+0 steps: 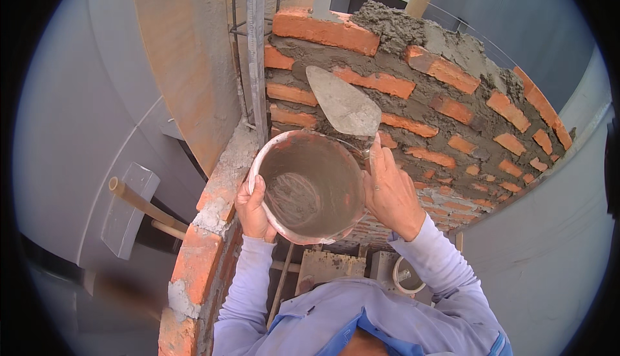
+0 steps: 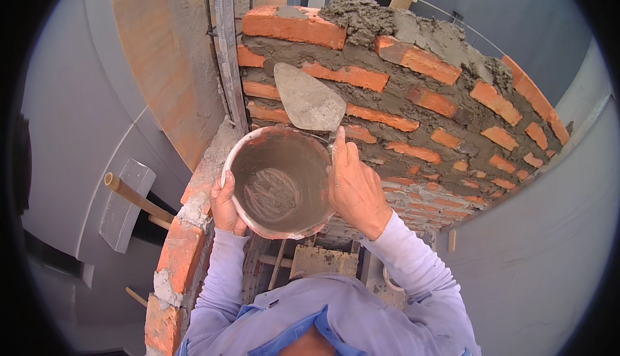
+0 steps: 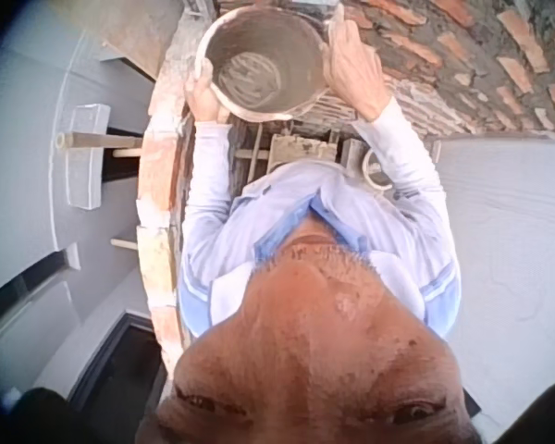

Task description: The person scoops mortar from a bucket using a trowel and applies it to the top of a brick wall. They then place a red brick onto the mortar, tapping it into position and scraping away excess mortar. The person repeats this process to build up the wall layer by layer.

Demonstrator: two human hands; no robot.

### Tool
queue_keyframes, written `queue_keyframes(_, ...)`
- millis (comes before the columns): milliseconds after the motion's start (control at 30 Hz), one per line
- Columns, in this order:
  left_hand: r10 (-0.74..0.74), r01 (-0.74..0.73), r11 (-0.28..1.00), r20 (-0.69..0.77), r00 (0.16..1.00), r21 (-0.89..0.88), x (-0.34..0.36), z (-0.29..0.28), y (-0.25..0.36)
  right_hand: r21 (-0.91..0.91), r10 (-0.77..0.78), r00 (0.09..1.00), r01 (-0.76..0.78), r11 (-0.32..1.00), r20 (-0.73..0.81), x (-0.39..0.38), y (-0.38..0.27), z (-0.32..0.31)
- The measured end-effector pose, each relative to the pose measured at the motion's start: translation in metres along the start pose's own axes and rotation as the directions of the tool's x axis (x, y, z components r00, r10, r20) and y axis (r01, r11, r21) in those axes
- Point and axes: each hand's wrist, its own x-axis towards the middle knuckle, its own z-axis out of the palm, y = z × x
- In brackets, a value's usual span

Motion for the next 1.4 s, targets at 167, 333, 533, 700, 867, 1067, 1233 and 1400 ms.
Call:
queue_keyframes(167,-0.134,0.121,0.987,0.124,0.983,0.101,0.0,-0.003,-0.003,0.263,0.092,0.986,-0.125,0.957,0.138,-0.113,0.037,-0.038)
queue_keyframes(333,-0.257,0.09,0.91,0.38,0.888,0.405,0.001,0.019,-0.026,0.24,0.148,0.871,-0.286,0.928,0.468,-0.147,0.045,-0.019)
queue_keyframes(533,-0.382,0.159,0.84,0.358,0.852,0.519,-0.031,0.087,-0.074,0.092,0.269,0.844,-0.348,0.933,0.464,-0.199,0.05,0.047)
queue_keyframes(700,-0.416,0.032,0.81,0.535,0.735,0.585,-0.048,0.082,-0.099,0.079,0.263,0.805,-0.356,0.931,0.532,-0.25,0.056,-0.006)
queue_keyframes(867,-0.461,0.132,0.806,0.473,0.751,0.577,-0.093,0.115,-0.103,-0.018,0.222,0.858,-0.241,0.97,0.463,-0.286,0.057,-0.01)
queue_keyframes(1067,-0.41,-0.118,0.718,0.553,0.725,0.686,-0.135,0.12,-0.107,-0.11,0.193,0.835,-0.159,0.981,0.515,-0.309,0.078,-0.037)
queue_keyframes(1233,-0.461,-0.317,0.522,0.575,0.676,0.792,-0.166,0.127,-0.115,-0.23,0.231,0.828,-0.127,0.965,0.511,-0.286,0.079,-0.019)
queue_keyframes(1400,-0.332,-0.44,0.588,0.699,0.633,0.678,-0.194,0.105,-0.134,0.089,0.005,0.518,-0.157,0.983,0.856,-0.281,0.068,-0.002)
